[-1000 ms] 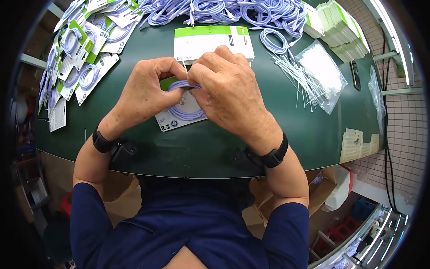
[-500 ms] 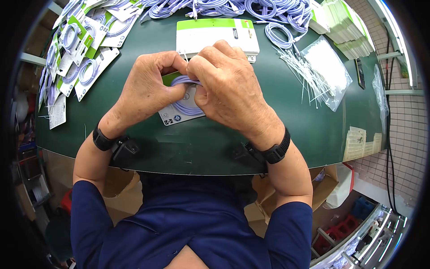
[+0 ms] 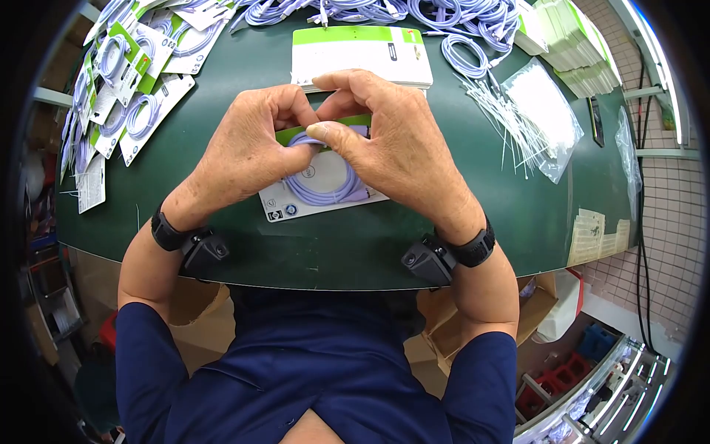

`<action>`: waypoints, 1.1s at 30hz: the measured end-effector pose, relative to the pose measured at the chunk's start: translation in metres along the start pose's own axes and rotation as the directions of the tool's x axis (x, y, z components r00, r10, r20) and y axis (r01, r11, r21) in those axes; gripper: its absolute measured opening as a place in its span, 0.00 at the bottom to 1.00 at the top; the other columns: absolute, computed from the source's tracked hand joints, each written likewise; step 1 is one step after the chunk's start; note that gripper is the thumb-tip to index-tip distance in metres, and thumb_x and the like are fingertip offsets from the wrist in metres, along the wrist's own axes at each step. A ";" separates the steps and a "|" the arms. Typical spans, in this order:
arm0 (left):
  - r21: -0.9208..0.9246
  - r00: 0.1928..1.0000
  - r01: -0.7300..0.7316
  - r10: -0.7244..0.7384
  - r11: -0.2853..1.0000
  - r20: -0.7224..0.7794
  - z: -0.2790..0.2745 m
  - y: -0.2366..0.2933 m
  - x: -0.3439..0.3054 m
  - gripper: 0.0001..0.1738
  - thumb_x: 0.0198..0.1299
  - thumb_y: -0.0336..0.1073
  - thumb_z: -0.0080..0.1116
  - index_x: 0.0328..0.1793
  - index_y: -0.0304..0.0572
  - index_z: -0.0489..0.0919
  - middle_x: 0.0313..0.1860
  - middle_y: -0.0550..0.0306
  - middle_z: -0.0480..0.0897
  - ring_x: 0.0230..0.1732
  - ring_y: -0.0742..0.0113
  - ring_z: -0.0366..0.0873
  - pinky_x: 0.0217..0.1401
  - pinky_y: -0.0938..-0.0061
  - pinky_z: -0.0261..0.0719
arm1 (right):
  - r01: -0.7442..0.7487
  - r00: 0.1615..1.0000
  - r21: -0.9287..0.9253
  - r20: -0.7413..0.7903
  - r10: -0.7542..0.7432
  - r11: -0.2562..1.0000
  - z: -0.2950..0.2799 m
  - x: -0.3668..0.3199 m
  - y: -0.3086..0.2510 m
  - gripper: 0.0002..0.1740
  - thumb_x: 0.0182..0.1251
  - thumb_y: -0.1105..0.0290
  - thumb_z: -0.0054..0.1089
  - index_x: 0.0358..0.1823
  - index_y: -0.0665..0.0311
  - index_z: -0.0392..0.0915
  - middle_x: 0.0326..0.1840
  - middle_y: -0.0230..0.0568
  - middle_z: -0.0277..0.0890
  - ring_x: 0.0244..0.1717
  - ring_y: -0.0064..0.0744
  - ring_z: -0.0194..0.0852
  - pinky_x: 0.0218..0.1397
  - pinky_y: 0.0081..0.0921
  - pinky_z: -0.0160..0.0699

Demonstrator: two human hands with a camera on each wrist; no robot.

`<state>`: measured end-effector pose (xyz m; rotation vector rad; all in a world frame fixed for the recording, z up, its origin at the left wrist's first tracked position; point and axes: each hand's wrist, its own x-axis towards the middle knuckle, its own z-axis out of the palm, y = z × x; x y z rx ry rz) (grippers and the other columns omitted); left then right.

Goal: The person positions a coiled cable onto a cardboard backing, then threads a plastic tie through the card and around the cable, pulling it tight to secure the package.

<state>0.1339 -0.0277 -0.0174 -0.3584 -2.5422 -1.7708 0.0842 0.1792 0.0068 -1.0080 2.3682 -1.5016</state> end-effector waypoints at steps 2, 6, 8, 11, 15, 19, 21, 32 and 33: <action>0.005 1.000 0.025 -0.025 1.000 -0.001 0.002 0.001 0.000 0.09 0.48 0.25 0.65 0.37 0.29 0.82 0.32 0.48 0.86 0.33 0.64 0.82 0.40 0.67 0.83 | 0.007 1.000 -0.025 0.000 -0.007 1.000 0.001 0.001 0.002 0.24 0.67 0.71 0.75 0.62 0.69 0.83 0.43 0.40 0.90 0.46 0.29 0.89 0.53 0.26 0.86; -0.016 0.998 0.055 -0.055 0.998 0.009 0.002 0.001 0.001 0.08 0.48 0.25 0.65 0.36 0.30 0.81 0.31 0.48 0.85 0.32 0.63 0.82 0.40 0.67 0.83 | 0.022 1.000 -0.085 0.001 -0.022 0.996 0.003 0.004 0.001 0.19 0.67 0.70 0.75 0.56 0.71 0.85 0.42 0.41 0.90 0.44 0.28 0.89 0.52 0.26 0.87; -0.003 0.999 0.046 -0.046 0.999 0.010 0.003 0.004 0.001 0.08 0.48 0.25 0.65 0.35 0.30 0.81 0.31 0.47 0.85 0.32 0.63 0.82 0.40 0.66 0.82 | 0.008 1.000 -0.104 0.000 -0.008 0.995 0.004 0.004 -0.001 0.16 0.67 0.70 0.75 0.51 0.72 0.86 0.42 0.41 0.90 0.44 0.27 0.89 0.52 0.26 0.87; 0.023 1.000 0.029 -0.029 0.999 0.004 0.005 0.005 -0.001 0.08 0.48 0.25 0.66 0.35 0.30 0.81 0.30 0.47 0.85 0.32 0.62 0.83 0.40 0.66 0.82 | -0.028 0.999 -0.076 -0.020 0.027 0.997 0.005 0.003 -0.004 0.14 0.67 0.71 0.75 0.49 0.72 0.86 0.42 0.41 0.90 0.44 0.27 0.89 0.53 0.26 0.88; 0.032 0.999 -0.025 0.026 0.999 -0.029 0.008 0.003 -0.002 0.07 0.48 0.24 0.66 0.35 0.31 0.81 0.30 0.46 0.86 0.33 0.61 0.84 0.40 0.66 0.83 | -0.061 0.998 -0.014 0.023 0.061 0.998 0.000 0.002 -0.002 0.13 0.67 0.72 0.74 0.48 0.72 0.87 0.41 0.40 0.90 0.42 0.25 0.87 0.52 0.26 0.88; 0.028 1.000 -0.002 0.002 1.000 -0.011 0.008 0.005 -0.001 0.07 0.49 0.24 0.66 0.35 0.31 0.81 0.31 0.46 0.86 0.34 0.60 0.85 0.42 0.66 0.83 | -0.072 0.995 0.043 0.069 0.069 0.996 -0.005 0.001 -0.001 0.12 0.67 0.72 0.74 0.47 0.72 0.87 0.40 0.40 0.90 0.40 0.24 0.86 0.50 0.25 0.87; 0.026 1.000 0.002 -0.002 1.000 -0.010 0.008 0.004 -0.001 0.07 0.49 0.23 0.66 0.35 0.31 0.80 0.32 0.47 0.85 0.35 0.60 0.85 0.43 0.67 0.83 | -0.076 0.994 0.060 0.077 0.072 0.995 -0.006 0.002 -0.002 0.12 0.67 0.72 0.74 0.47 0.72 0.87 0.40 0.41 0.90 0.40 0.24 0.86 0.49 0.25 0.87; -0.025 0.999 0.051 -0.050 0.998 0.010 0.009 -0.001 0.001 0.08 0.49 0.24 0.67 0.35 0.31 0.79 0.31 0.50 0.85 0.36 0.64 0.82 0.43 0.68 0.83 | 0.007 1.000 -0.089 0.031 -0.004 0.996 0.001 0.000 0.000 0.08 0.67 0.74 0.73 0.41 0.71 0.84 0.36 0.40 0.88 0.38 0.28 0.87 0.49 0.28 0.88; -0.024 0.999 0.050 -0.050 0.998 0.002 0.010 -0.001 0.001 0.08 0.50 0.24 0.67 0.35 0.32 0.79 0.31 0.50 0.84 0.36 0.65 0.82 0.43 0.68 0.83 | 0.001 0.999 -0.086 0.034 0.002 0.996 0.001 0.000 0.001 0.08 0.67 0.74 0.73 0.41 0.71 0.84 0.36 0.40 0.88 0.38 0.28 0.87 0.49 0.28 0.88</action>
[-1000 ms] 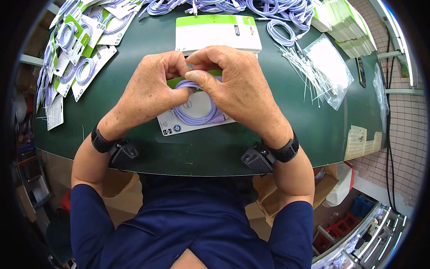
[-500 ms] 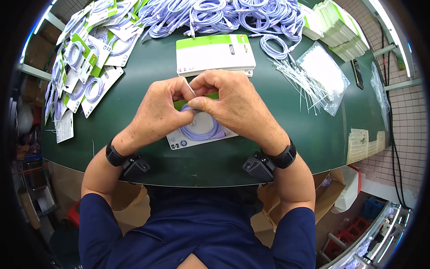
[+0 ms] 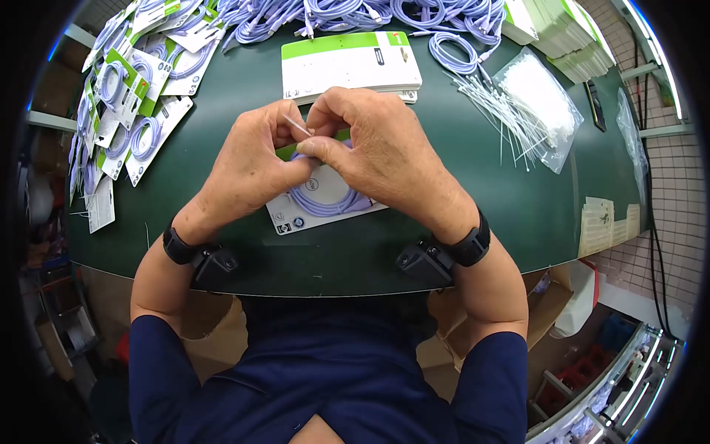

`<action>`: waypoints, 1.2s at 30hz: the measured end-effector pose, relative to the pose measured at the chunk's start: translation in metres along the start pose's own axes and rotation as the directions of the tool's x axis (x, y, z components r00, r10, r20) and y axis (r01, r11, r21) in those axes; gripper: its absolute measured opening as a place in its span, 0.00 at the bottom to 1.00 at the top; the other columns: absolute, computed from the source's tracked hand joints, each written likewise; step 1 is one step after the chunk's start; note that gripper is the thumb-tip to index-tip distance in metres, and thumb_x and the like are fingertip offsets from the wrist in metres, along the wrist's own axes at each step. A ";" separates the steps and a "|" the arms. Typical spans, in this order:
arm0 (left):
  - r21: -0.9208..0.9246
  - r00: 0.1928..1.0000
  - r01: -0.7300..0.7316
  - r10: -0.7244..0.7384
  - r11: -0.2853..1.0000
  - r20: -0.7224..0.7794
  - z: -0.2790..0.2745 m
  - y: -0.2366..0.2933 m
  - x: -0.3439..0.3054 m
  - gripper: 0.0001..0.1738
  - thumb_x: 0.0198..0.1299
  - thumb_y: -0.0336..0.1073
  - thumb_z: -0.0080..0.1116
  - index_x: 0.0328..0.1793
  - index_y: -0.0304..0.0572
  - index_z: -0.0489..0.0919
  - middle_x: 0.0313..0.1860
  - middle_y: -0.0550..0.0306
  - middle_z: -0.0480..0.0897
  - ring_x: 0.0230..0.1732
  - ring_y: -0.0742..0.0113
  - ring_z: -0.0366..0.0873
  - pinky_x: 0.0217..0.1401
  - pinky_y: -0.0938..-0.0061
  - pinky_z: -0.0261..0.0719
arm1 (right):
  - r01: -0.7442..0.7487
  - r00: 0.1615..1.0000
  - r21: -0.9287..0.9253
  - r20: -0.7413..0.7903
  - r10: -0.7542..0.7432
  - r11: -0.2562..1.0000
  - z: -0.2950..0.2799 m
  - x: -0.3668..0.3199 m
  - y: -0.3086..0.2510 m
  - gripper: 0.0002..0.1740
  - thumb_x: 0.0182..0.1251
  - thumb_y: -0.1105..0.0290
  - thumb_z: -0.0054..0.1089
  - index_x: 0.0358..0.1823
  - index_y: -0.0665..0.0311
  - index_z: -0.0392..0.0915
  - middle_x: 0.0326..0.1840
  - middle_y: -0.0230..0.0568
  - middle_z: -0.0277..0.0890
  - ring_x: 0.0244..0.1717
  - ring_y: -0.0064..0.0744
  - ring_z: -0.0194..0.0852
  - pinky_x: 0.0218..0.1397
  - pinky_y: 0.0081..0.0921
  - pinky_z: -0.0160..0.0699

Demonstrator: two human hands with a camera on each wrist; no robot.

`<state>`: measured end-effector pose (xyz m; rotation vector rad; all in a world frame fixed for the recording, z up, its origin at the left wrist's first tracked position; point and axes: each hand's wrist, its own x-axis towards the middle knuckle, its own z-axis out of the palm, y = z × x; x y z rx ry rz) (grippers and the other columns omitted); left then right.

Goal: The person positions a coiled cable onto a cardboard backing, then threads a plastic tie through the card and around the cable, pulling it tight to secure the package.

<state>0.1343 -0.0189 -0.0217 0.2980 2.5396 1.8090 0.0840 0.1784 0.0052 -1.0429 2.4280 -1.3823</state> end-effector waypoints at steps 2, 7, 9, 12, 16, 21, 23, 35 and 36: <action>0.000 1.000 0.003 -0.003 1.000 -0.005 -0.001 0.002 -0.001 0.08 0.50 0.24 0.67 0.35 0.32 0.79 0.31 0.51 0.84 0.35 0.66 0.82 0.44 0.68 0.83 | 0.011 1.000 0.009 -0.019 -0.011 1.000 0.001 0.001 0.002 0.09 0.67 0.74 0.73 0.42 0.71 0.83 0.36 0.41 0.88 0.38 0.27 0.87 0.48 0.28 0.88; 0.097 0.994 0.072 -0.080 0.993 0.072 -0.006 0.010 -0.001 0.11 0.55 0.20 0.67 0.42 0.34 0.77 0.41 0.56 0.86 0.48 0.75 0.85 0.58 0.75 0.86 | 0.029 0.999 -0.015 -0.037 -0.029 0.999 0.003 0.000 0.004 0.09 0.66 0.74 0.74 0.42 0.72 0.83 0.36 0.41 0.87 0.39 0.28 0.87 0.50 0.27 0.88; 0.074 0.992 0.103 -0.108 0.992 0.067 -0.006 0.010 0.000 0.12 0.56 0.20 0.67 0.44 0.33 0.78 0.44 0.55 0.88 0.50 0.75 0.86 0.59 0.75 0.85 | 0.023 0.999 -0.017 -0.040 -0.023 1.000 0.003 -0.001 0.005 0.09 0.66 0.75 0.74 0.42 0.71 0.83 0.35 0.41 0.87 0.38 0.28 0.87 0.48 0.27 0.87; -0.067 0.997 0.074 -0.073 0.995 0.025 -0.001 0.001 0.001 0.14 0.52 0.23 0.67 0.46 0.30 0.80 0.42 0.51 0.88 0.45 0.69 0.86 0.55 0.72 0.86 | 0.015 0.999 -0.018 -0.051 -0.016 1.000 0.005 0.000 0.007 0.08 0.67 0.75 0.73 0.41 0.71 0.82 0.35 0.41 0.86 0.37 0.29 0.85 0.45 0.27 0.86; -0.155 0.999 0.045 -0.042 0.987 0.024 0.001 -0.003 0.000 0.17 0.51 0.24 0.66 0.49 0.27 0.83 0.43 0.49 0.89 0.45 0.67 0.87 0.56 0.70 0.87 | 0.107 0.983 -0.148 -0.134 -0.127 0.983 0.011 -0.001 0.009 0.07 0.68 0.78 0.71 0.40 0.69 0.80 0.33 0.41 0.83 0.33 0.31 0.82 0.39 0.28 0.82; -0.114 0.995 0.085 -0.078 0.990 0.060 -0.004 0.010 -0.002 0.19 0.52 0.22 0.64 0.52 0.26 0.84 0.42 0.49 0.90 0.46 0.68 0.88 0.58 0.71 0.87 | 0.231 0.932 -0.232 -0.225 -0.283 0.945 0.012 0.002 0.009 0.08 0.67 0.81 0.70 0.40 0.67 0.77 0.32 0.40 0.79 0.31 0.34 0.78 0.35 0.29 0.78; -0.105 0.996 0.072 -0.067 0.992 0.050 -0.004 0.016 -0.004 0.18 0.52 0.22 0.63 0.51 0.26 0.84 0.42 0.50 0.90 0.46 0.68 0.88 0.59 0.72 0.87 | 0.287 0.899 -0.249 -0.263 -0.350 0.925 0.012 0.003 0.007 0.09 0.66 0.82 0.70 0.40 0.67 0.76 0.33 0.38 0.78 0.31 0.34 0.77 0.34 0.29 0.77; -0.111 0.998 0.054 -0.051 0.992 0.037 0.001 0.017 -0.006 0.15 0.51 0.20 0.62 0.47 0.26 0.84 0.41 0.52 0.89 0.45 0.70 0.87 0.61 0.72 0.87 | 0.316 0.859 -0.326 -0.299 -0.414 0.891 0.013 0.004 0.008 0.10 0.66 0.81 0.72 0.40 0.65 0.76 0.33 0.37 0.77 0.30 0.31 0.75 0.33 0.29 0.75; -0.120 0.998 0.057 -0.052 0.991 0.039 0.002 0.017 -0.006 0.15 0.51 0.20 0.63 0.47 0.26 0.84 0.41 0.52 0.89 0.45 0.70 0.87 0.61 0.72 0.87 | 0.315 0.861 -0.325 -0.299 -0.413 0.892 0.013 0.004 0.008 0.10 0.66 0.81 0.72 0.40 0.65 0.76 0.33 0.37 0.77 0.30 0.31 0.75 0.33 0.29 0.75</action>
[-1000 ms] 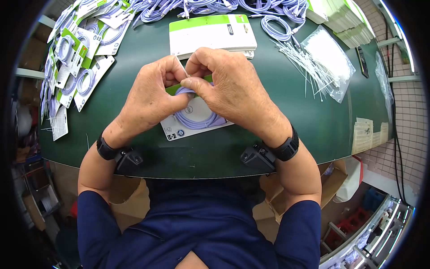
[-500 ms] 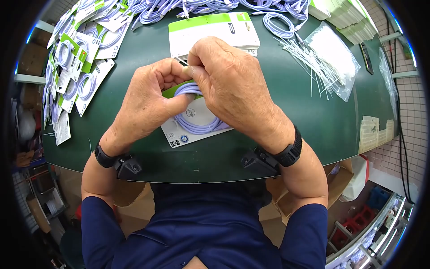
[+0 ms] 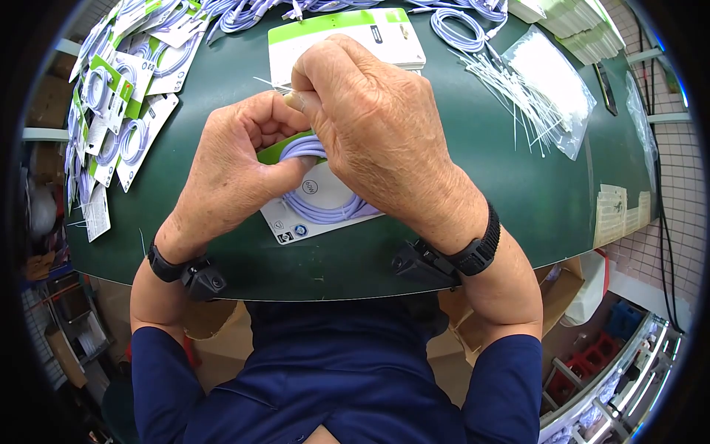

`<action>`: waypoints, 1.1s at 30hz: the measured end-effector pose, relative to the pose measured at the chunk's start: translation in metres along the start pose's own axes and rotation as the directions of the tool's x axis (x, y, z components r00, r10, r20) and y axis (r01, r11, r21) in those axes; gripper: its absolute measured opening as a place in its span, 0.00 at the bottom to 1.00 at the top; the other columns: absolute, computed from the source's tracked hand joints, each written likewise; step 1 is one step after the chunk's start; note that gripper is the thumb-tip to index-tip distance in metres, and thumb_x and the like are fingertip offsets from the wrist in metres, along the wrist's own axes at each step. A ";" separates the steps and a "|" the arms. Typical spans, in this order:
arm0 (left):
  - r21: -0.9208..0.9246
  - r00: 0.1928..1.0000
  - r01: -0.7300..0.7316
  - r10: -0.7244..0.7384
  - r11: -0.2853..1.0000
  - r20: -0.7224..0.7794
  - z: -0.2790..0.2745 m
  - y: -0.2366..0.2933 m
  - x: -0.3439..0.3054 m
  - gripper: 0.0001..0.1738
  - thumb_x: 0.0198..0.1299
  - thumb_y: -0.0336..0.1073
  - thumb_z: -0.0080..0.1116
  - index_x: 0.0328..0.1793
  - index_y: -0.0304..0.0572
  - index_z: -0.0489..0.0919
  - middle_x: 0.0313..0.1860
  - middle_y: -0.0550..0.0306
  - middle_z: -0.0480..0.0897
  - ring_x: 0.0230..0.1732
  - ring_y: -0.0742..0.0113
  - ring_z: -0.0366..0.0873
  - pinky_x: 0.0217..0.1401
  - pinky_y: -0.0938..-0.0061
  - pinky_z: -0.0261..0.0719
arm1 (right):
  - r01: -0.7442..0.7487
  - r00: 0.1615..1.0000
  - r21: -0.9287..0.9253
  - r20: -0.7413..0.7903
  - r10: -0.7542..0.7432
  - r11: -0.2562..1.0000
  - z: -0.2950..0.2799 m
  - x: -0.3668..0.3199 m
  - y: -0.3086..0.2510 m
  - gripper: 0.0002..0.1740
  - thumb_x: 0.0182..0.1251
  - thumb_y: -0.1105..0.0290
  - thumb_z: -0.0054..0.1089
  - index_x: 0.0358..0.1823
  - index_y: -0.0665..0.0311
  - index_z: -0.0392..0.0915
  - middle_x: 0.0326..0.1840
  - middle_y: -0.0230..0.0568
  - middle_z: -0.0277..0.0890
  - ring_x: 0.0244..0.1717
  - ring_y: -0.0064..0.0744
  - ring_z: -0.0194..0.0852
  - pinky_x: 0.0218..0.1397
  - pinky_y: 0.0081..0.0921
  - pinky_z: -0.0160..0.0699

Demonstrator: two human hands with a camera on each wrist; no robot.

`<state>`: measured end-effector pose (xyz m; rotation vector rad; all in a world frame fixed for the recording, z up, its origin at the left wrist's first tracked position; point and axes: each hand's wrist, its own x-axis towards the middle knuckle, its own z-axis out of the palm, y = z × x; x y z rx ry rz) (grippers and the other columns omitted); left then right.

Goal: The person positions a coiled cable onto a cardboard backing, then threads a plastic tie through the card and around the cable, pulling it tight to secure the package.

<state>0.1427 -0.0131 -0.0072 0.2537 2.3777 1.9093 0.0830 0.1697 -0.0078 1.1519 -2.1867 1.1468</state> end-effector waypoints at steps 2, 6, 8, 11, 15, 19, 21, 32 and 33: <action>-0.010 1.000 0.002 -0.002 1.000 0.002 0.000 -0.001 0.000 0.15 0.51 0.20 0.63 0.47 0.26 0.84 0.40 0.52 0.89 0.45 0.70 0.87 0.61 0.72 0.87 | 0.013 1.000 -0.008 -0.005 -0.013 1.000 0.000 0.000 0.001 0.10 0.66 0.80 0.72 0.40 0.65 0.76 0.33 0.36 0.77 0.29 0.31 0.74 0.33 0.28 0.75; 0.008 1.000 -0.013 0.013 1.000 -0.002 0.001 -0.002 0.000 0.15 0.51 0.20 0.63 0.47 0.26 0.84 0.40 0.52 0.89 0.45 0.70 0.87 0.61 0.72 0.87 | 0.034 0.999 -0.032 -0.011 -0.034 0.999 0.001 0.000 0.002 0.10 0.67 0.79 0.72 0.41 0.64 0.76 0.33 0.36 0.78 0.29 0.31 0.74 0.32 0.28 0.75; 0.002 1.000 -0.015 0.015 1.000 0.000 0.001 -0.003 0.000 0.15 0.51 0.20 0.63 0.47 0.26 0.84 0.40 0.52 0.89 0.44 0.70 0.87 0.60 0.72 0.88 | 0.041 0.999 -0.041 -0.012 -0.041 0.998 0.001 0.000 0.002 0.10 0.67 0.79 0.72 0.41 0.64 0.76 0.33 0.35 0.78 0.28 0.31 0.74 0.32 0.28 0.75; -0.008 1.000 -0.002 0.002 1.000 0.006 0.002 -0.002 -0.001 0.15 0.51 0.20 0.63 0.46 0.27 0.84 0.40 0.52 0.89 0.44 0.70 0.87 0.59 0.72 0.88 | 0.026 0.999 -0.052 -0.018 -0.027 0.998 0.000 0.000 0.001 0.10 0.68 0.78 0.72 0.42 0.64 0.76 0.34 0.35 0.78 0.28 0.30 0.74 0.32 0.28 0.75; -0.015 0.999 0.027 -0.027 1.000 0.017 0.002 -0.001 -0.001 0.14 0.51 0.20 0.64 0.46 0.27 0.84 0.40 0.52 0.89 0.43 0.70 0.87 0.58 0.72 0.88 | 0.032 0.999 -0.062 -0.022 -0.033 0.998 0.001 -0.001 0.003 0.10 0.69 0.78 0.72 0.42 0.63 0.76 0.34 0.35 0.79 0.27 0.30 0.75 0.31 0.28 0.75; 0.006 1.000 0.012 -0.012 1.000 0.020 0.002 -0.003 0.000 0.14 0.51 0.20 0.64 0.46 0.28 0.84 0.39 0.52 0.88 0.43 0.70 0.87 0.56 0.72 0.89 | 0.028 0.999 -0.072 -0.022 -0.030 0.997 0.001 -0.002 0.003 0.10 0.68 0.78 0.72 0.42 0.64 0.76 0.34 0.35 0.79 0.28 0.30 0.75 0.32 0.28 0.76; 0.018 0.999 -0.030 0.030 0.999 0.016 0.002 -0.005 0.000 0.14 0.51 0.21 0.64 0.46 0.28 0.84 0.39 0.52 0.88 0.43 0.69 0.87 0.55 0.72 0.89 | 0.029 0.999 -0.052 -0.018 -0.030 0.998 0.001 -0.002 0.004 0.10 0.68 0.78 0.72 0.43 0.64 0.77 0.34 0.35 0.79 0.28 0.30 0.76 0.32 0.28 0.76; -0.035 0.998 -0.057 0.058 0.998 0.034 -0.003 -0.011 0.004 0.12 0.53 0.22 0.66 0.45 0.28 0.83 0.39 0.54 0.88 0.44 0.71 0.86 0.54 0.73 0.88 | 0.166 0.979 0.023 0.114 -0.167 0.986 -0.015 0.007 0.003 0.11 0.64 0.80 0.74 0.47 0.64 0.89 0.35 0.38 0.82 0.32 0.30 0.81 0.34 0.28 0.79; -0.038 0.997 -0.057 0.059 0.998 0.041 -0.004 -0.011 0.004 0.11 0.54 0.22 0.66 0.45 0.28 0.83 0.39 0.54 0.88 0.44 0.72 0.86 0.54 0.73 0.88 | 0.149 0.980 -0.004 0.135 -0.147 0.989 -0.019 0.008 -0.001 0.12 0.63 0.81 0.74 0.47 0.64 0.90 0.35 0.39 0.82 0.33 0.31 0.83 0.34 0.28 0.79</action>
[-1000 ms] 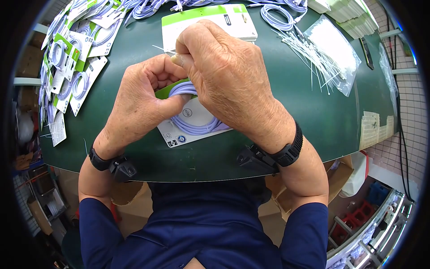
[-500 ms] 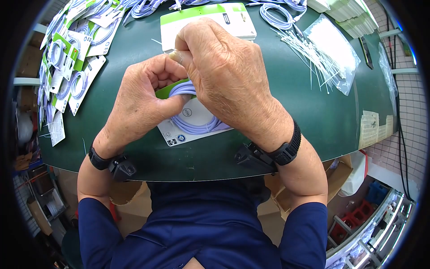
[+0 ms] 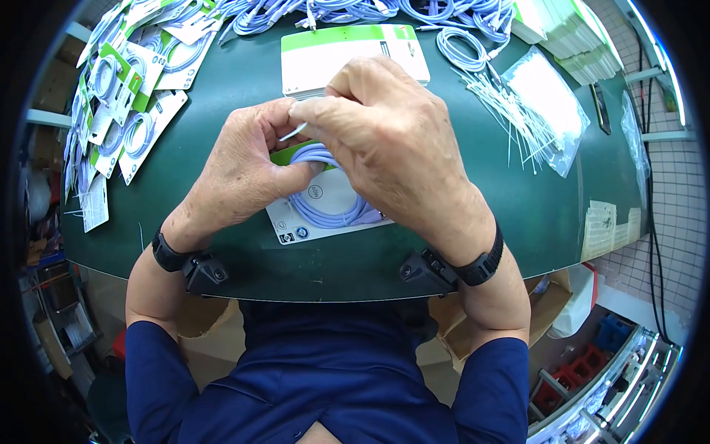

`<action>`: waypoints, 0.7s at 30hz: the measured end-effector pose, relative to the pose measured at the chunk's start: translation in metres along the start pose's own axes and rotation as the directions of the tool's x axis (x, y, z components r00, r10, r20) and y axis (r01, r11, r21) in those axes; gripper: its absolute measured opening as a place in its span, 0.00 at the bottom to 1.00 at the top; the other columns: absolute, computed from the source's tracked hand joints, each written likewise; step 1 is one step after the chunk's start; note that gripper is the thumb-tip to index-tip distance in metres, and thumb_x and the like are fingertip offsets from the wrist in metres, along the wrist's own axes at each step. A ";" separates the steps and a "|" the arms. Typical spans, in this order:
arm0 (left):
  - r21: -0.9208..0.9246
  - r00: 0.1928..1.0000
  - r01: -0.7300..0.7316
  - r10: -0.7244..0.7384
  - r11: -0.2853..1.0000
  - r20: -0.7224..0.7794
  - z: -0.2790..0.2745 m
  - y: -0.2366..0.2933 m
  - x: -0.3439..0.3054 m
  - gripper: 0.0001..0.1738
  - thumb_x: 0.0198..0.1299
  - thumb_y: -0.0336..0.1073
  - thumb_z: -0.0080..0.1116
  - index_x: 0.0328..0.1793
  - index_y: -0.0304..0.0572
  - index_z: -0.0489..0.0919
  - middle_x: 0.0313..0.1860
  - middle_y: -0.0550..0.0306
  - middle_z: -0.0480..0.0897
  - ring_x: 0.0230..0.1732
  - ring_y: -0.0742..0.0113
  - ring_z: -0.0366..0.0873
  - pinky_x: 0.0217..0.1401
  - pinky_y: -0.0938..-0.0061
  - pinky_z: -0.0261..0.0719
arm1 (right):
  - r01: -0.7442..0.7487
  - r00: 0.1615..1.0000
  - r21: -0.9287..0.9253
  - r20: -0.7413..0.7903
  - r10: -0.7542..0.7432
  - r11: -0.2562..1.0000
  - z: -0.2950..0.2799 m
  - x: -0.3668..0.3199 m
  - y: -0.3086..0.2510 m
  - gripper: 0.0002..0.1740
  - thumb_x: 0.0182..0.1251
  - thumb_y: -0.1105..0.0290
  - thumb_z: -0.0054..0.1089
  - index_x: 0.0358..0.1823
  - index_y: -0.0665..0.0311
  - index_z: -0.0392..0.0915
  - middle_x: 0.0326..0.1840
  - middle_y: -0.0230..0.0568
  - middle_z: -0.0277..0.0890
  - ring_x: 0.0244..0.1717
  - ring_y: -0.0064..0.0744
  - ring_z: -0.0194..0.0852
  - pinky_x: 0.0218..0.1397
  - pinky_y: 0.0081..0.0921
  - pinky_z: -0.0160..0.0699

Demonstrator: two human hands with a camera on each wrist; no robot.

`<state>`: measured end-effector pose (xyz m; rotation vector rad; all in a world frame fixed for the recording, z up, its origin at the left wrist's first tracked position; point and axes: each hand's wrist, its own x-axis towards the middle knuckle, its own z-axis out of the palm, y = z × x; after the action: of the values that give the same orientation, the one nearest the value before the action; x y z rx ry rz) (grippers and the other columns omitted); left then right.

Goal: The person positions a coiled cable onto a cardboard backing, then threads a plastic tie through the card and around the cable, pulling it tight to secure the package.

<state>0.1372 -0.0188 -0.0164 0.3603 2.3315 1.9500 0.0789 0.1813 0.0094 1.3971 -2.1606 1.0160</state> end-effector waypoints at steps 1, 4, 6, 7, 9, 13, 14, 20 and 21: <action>-0.003 1.000 -0.003 0.003 1.000 -0.011 -0.001 0.002 0.000 0.11 0.54 0.22 0.66 0.45 0.28 0.83 0.39 0.54 0.88 0.44 0.72 0.86 0.54 0.73 0.88 | -0.020 1.000 -0.025 0.022 0.020 0.999 -0.005 0.001 -0.005 0.12 0.63 0.81 0.74 0.48 0.63 0.90 0.36 0.39 0.83 0.34 0.31 0.84 0.35 0.28 0.79; -0.005 0.999 0.045 -0.045 0.999 0.023 -0.005 0.009 0.000 0.11 0.54 0.22 0.65 0.45 0.29 0.83 0.39 0.55 0.88 0.44 0.72 0.86 0.53 0.73 0.88 | -0.116 0.988 0.026 0.103 0.112 0.993 -0.013 -0.001 -0.017 0.14 0.62 0.81 0.73 0.49 0.60 0.91 0.37 0.39 0.84 0.37 0.34 0.85 0.37 0.31 0.81; -0.043 0.999 0.049 -0.048 0.998 0.021 -0.006 0.011 0.000 0.12 0.55 0.22 0.65 0.46 0.29 0.84 0.40 0.55 0.88 0.45 0.72 0.86 0.53 0.74 0.88 | -0.299 0.940 0.160 0.221 0.261 0.941 -0.018 -0.002 -0.022 0.15 0.62 0.79 0.73 0.50 0.56 0.91 0.40 0.38 0.84 0.41 0.39 0.86 0.42 0.37 0.84; -0.075 0.998 0.057 -0.055 0.996 0.028 -0.007 0.012 0.000 0.12 0.55 0.22 0.65 0.47 0.29 0.84 0.40 0.55 0.88 0.45 0.72 0.86 0.53 0.74 0.88 | -0.293 0.939 0.156 0.230 0.254 0.943 -0.019 -0.002 -0.022 0.15 0.62 0.79 0.73 0.50 0.56 0.91 0.40 0.38 0.84 0.41 0.39 0.86 0.42 0.37 0.84; -0.114 0.998 0.061 -0.058 0.992 0.028 -0.008 0.010 0.000 0.13 0.56 0.22 0.65 0.48 0.29 0.85 0.40 0.55 0.88 0.45 0.72 0.86 0.53 0.74 0.88 | -0.263 0.942 0.255 0.278 0.190 0.931 -0.022 0.000 -0.022 0.16 0.63 0.81 0.73 0.51 0.60 0.91 0.39 0.40 0.85 0.40 0.35 0.85 0.39 0.31 0.82; -0.086 1.000 -0.030 0.031 0.996 0.004 -0.009 0.005 0.000 0.14 0.56 0.23 0.64 0.50 0.30 0.87 0.41 0.54 0.89 0.45 0.72 0.86 0.54 0.74 0.88 | -0.274 0.931 0.338 0.329 0.159 0.900 -0.024 0.000 -0.025 0.16 0.63 0.83 0.72 0.52 0.62 0.91 0.38 0.40 0.85 0.39 0.32 0.85 0.39 0.27 0.81; -0.082 0.999 -0.038 0.038 0.996 0.000 -0.010 0.004 0.000 0.15 0.56 0.23 0.64 0.50 0.30 0.88 0.41 0.54 0.89 0.45 0.73 0.86 0.54 0.74 0.87 | -0.288 0.926 0.357 0.339 0.164 0.888 -0.024 0.000 -0.025 0.16 0.63 0.83 0.72 0.52 0.62 0.91 0.38 0.40 0.85 0.39 0.32 0.85 0.39 0.26 0.81; -0.076 0.999 -0.044 0.043 0.996 -0.015 -0.012 0.007 -0.001 0.15 0.54 0.22 0.62 0.48 0.30 0.90 0.41 0.52 0.91 0.44 0.73 0.86 0.53 0.75 0.86 | -0.274 0.923 0.301 0.349 0.162 0.913 -0.027 0.001 -0.024 0.18 0.60 0.84 0.74 0.52 0.61 0.91 0.36 0.38 0.84 0.38 0.30 0.84 0.39 0.25 0.80; -0.080 0.999 -0.049 0.047 0.996 -0.021 -0.013 0.009 -0.001 0.15 0.54 0.22 0.62 0.48 0.30 0.90 0.41 0.52 0.91 0.44 0.73 0.86 0.53 0.75 0.86 | -0.270 0.930 0.302 0.328 0.166 0.915 -0.026 0.001 -0.024 0.19 0.60 0.84 0.75 0.52 0.60 0.91 0.36 0.37 0.84 0.37 0.30 0.83 0.38 0.25 0.80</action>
<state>0.1368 -0.0302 -0.0049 0.3966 2.2680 2.0706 0.0982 0.1941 0.0362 1.5676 -2.4951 1.4020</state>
